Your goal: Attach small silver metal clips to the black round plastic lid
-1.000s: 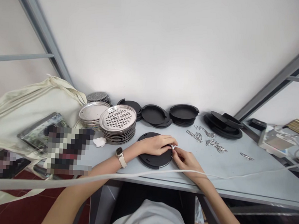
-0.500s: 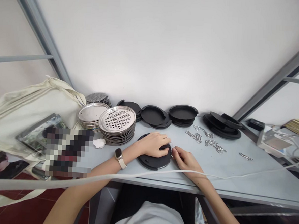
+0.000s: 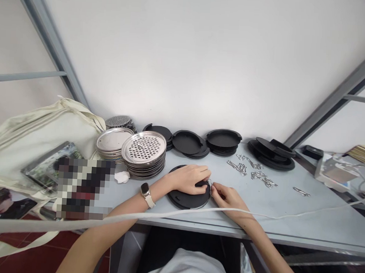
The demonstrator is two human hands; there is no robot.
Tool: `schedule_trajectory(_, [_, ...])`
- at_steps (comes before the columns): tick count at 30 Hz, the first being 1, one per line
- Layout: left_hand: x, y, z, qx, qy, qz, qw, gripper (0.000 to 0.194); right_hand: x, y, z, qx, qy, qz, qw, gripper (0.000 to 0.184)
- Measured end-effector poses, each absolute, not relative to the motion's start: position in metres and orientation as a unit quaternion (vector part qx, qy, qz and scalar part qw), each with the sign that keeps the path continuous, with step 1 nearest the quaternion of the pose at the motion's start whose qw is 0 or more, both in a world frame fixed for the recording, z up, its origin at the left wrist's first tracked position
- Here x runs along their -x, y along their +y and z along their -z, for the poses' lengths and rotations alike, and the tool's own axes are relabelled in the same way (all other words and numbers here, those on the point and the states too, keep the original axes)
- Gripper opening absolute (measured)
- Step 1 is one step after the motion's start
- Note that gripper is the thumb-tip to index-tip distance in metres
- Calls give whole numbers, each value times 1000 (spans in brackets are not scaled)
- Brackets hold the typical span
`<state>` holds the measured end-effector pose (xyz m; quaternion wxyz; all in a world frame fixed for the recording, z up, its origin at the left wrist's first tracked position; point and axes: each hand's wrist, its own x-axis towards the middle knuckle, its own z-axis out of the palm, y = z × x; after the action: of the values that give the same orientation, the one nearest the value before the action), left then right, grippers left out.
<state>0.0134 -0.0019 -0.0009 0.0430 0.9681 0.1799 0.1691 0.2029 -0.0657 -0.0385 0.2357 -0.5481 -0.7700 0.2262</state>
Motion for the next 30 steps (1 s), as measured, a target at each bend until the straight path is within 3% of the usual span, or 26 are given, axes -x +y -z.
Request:
schedule_trajectory(9, [-14,-1,2,-965,146,-211,56,36,-203,-67,38,540,-768,-233,252,31])
schedule_trajectory(22, [-17,-5,2,-965,140,-211,70,26,-203,-66,38,539,-768,-234,257,32])
schedule_trajectory(30, [-17,-7,1,-957,143,-216,133,28,-203,-66,38,538,-768,-236,253,35])
